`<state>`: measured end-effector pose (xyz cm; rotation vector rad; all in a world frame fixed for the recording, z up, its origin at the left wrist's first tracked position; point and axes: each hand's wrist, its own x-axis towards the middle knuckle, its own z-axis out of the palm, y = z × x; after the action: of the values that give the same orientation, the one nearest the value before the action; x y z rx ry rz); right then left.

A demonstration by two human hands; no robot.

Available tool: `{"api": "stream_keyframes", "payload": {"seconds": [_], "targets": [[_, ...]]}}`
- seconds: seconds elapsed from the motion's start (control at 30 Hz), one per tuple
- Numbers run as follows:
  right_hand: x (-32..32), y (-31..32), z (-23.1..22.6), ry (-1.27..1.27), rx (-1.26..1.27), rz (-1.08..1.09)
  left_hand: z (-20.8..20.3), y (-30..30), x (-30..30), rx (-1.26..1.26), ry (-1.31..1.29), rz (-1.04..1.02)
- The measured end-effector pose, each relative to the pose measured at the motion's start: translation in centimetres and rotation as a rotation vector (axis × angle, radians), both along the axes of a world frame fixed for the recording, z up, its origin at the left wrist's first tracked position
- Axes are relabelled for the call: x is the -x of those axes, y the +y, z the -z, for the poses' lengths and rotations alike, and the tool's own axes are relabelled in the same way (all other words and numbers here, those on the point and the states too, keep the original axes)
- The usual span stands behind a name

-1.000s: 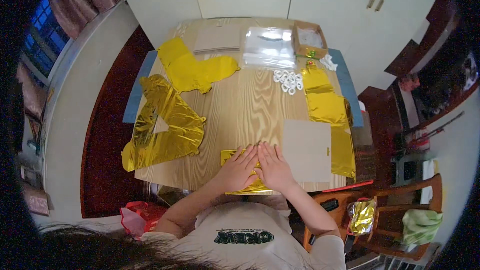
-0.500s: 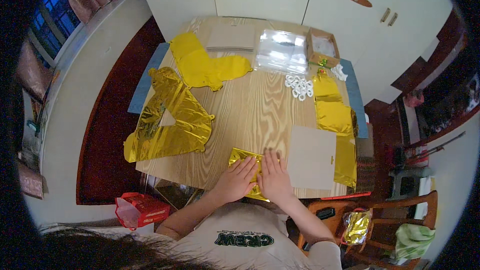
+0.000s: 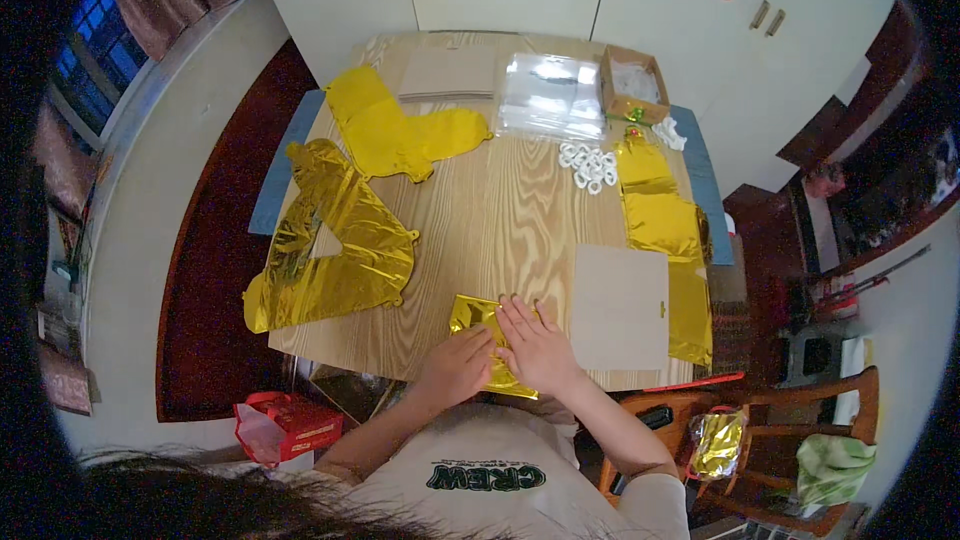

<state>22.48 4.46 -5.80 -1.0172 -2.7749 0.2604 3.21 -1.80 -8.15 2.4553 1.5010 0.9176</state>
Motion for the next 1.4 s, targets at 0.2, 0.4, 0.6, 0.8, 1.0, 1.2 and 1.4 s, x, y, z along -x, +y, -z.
{"api": "stream_keyframes", "payload": {"seconds": [0.2,0.4,0.6,0.8,1.0,1.2,1.4], "targets": [[0.1,0.0,0.2,0.019,-0.004,0.013,-3.8,2.7,4.0,0.438,-0.347,-0.411],[0.0,-0.1,0.1,0.047,-0.001,0.016,-3.2,6.5,5.7,0.828,-0.507,-0.312],[-0.1,0.1,0.4,-0.005,0.003,0.016,-2.1,7.5,5.9,1.082,-0.558,-0.267],[-0.2,0.0,0.2,0.0,0.04,0.025,-2.2,8.1,6.3,1.201,-0.551,-0.227],[-0.1,0.0,0.4,0.05,0.041,0.031,-4.5,7.2,5.8,0.746,0.014,-0.208],[-0.1,0.0,0.5,0.048,0.037,0.033,-3.1,3.4,3.4,0.161,0.216,-0.082],[-0.3,0.0,0.3,0.026,0.014,0.021,-1.7,1.6,0.2,0.217,0.231,0.008]]}}
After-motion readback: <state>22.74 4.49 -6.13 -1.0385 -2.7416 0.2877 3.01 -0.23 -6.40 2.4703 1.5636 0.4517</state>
